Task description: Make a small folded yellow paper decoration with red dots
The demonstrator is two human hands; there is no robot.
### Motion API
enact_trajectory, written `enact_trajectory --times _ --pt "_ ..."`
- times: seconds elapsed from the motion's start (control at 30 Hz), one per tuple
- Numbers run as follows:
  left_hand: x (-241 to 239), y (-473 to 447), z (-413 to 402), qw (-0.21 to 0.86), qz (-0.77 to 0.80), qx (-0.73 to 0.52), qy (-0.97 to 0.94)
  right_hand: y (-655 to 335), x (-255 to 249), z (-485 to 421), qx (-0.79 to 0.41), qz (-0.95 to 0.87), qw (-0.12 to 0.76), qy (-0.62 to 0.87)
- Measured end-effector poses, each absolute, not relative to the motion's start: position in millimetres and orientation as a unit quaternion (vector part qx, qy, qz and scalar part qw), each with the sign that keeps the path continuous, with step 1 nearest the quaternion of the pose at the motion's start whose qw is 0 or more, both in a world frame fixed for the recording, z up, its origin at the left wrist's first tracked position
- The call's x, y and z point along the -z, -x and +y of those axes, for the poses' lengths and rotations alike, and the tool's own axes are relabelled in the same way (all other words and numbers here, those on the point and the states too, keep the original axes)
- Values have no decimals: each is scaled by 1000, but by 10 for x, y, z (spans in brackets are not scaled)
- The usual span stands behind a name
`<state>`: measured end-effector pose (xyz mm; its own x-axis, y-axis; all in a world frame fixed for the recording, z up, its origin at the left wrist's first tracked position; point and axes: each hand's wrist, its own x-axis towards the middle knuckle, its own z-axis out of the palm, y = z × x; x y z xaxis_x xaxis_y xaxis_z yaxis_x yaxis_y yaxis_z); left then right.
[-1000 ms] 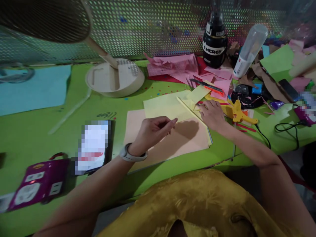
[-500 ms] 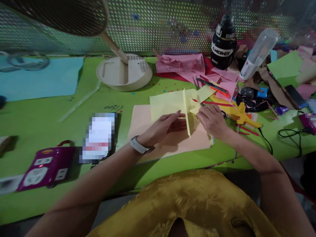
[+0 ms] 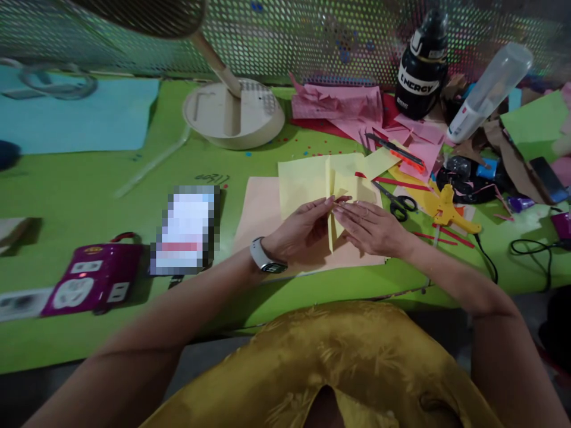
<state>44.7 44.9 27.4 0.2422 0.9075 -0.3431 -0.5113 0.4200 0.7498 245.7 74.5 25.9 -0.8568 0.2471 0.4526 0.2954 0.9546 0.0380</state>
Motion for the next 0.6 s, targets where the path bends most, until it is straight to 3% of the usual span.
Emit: enact_trajectory --times 0.23,0.6 --pt "-270 -480 419 756 389 -475 -228 -2487 -272 780 73 -950 288 95" --pt "-263 -488 399 773 366 -477 -203 -2481 -230 795 78 -955 275 75"
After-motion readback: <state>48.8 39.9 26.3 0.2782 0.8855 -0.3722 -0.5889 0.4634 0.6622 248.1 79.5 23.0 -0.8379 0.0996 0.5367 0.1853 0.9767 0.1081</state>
